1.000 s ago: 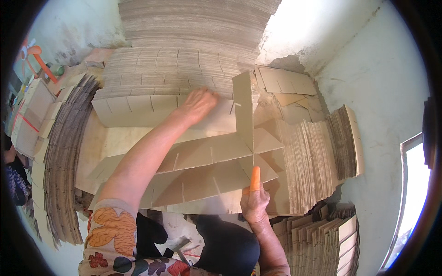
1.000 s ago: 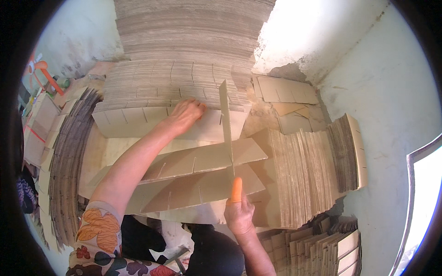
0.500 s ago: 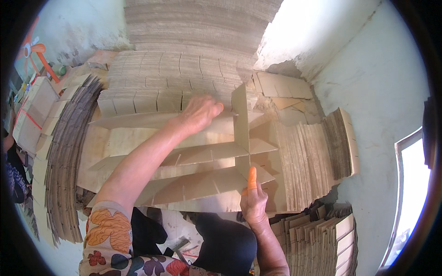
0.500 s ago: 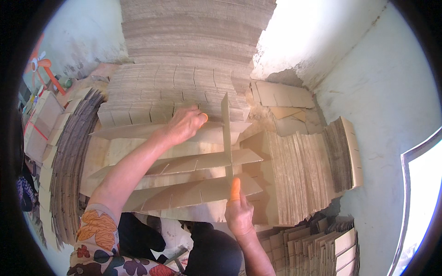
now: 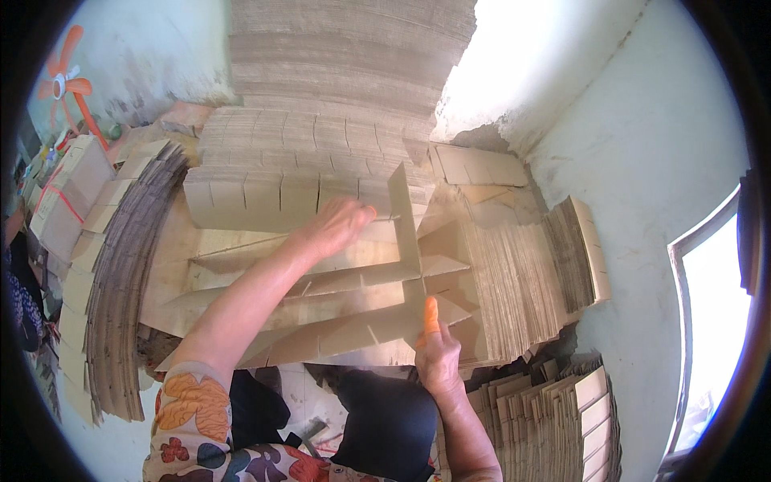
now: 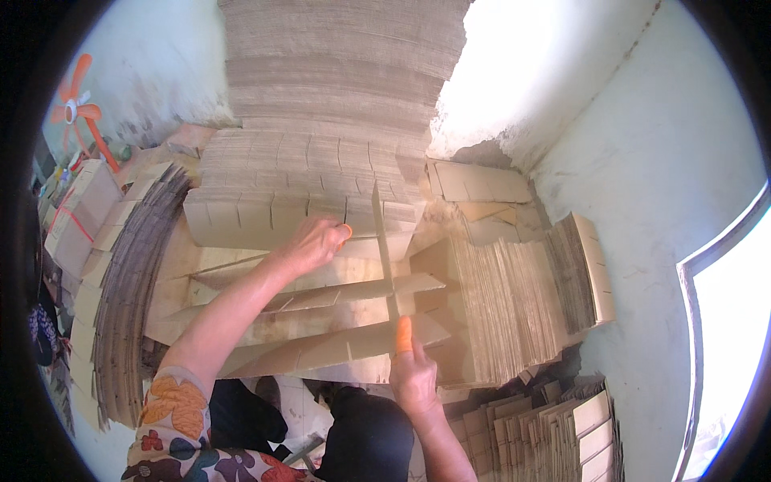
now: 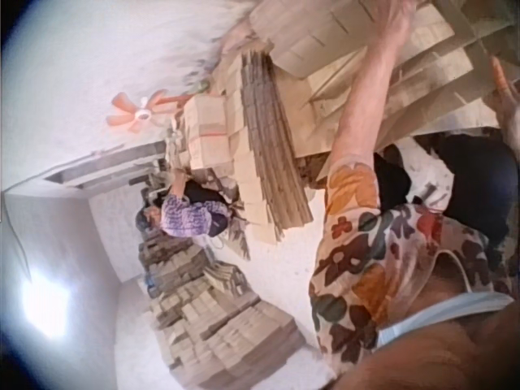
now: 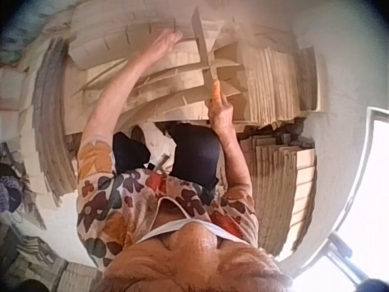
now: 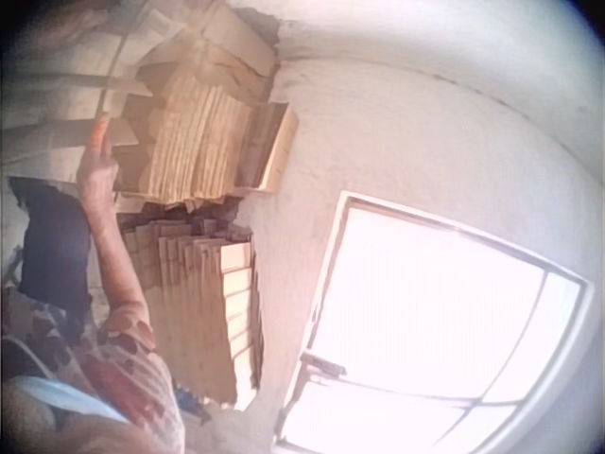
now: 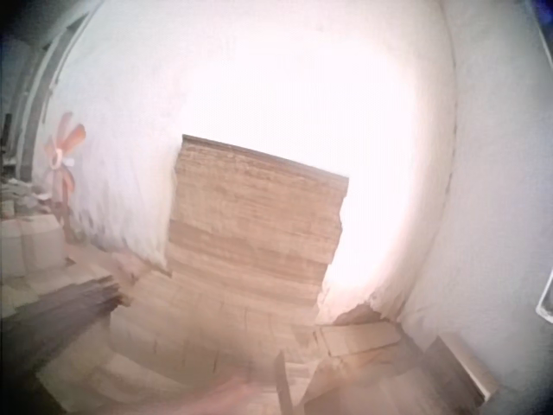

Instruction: The person sits on the floor and repeatedly folds flat cardboard sheets along pre-scored lines to form partitioned dividers. They insert each folded piece into a larger cardboard structure, stacking them to create a multi-compartment organizer.

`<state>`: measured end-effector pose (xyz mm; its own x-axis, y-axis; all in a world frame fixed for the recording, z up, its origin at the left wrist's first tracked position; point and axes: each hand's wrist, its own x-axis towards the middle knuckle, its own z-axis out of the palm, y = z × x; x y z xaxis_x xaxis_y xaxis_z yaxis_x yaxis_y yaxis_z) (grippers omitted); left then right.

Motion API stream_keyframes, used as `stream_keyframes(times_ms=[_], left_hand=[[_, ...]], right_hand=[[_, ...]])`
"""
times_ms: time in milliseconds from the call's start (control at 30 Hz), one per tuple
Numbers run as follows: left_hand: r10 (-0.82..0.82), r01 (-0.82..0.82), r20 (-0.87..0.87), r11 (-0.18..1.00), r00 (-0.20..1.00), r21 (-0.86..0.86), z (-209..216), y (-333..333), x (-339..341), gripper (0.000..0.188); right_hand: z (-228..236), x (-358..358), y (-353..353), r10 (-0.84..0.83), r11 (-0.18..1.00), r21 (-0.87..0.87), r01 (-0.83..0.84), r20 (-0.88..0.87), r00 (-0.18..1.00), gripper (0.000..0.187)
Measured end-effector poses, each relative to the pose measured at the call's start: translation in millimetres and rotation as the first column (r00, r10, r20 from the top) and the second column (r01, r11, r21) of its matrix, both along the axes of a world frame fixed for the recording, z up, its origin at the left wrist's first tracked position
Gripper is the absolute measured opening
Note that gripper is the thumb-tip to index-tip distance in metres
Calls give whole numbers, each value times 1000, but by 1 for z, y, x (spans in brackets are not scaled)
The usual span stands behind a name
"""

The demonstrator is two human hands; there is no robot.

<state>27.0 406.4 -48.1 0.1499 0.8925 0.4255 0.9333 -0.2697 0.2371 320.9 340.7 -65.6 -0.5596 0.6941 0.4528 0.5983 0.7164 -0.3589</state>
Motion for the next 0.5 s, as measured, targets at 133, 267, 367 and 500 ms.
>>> stream_keyframes(times_ms=[133, 267, 367, 500], left_hand=[[7, -21, 109, 991, 994, 132, 1, -10, 0, 8], [22, -12, 147, 998, 989, -66, -6, -15, 1, 7], [10, 27, 180, 979, 984, -201, -13, -21, 5, 6], [123, -31, 315, 958, 941, -284, -23, -46, -9, 24]], right_hand=[[3, 2, -3, 64, 995, -80, -60, 56, 996, 72], [15, -5, -8, 40, 992, -125, -23, 135, 990, 67], [12, -4, -3, -1, 993, -116, 35, 276, 961, 59], [0, 7, 13, 49, 990, -141, 11, 418, 907, 44]])
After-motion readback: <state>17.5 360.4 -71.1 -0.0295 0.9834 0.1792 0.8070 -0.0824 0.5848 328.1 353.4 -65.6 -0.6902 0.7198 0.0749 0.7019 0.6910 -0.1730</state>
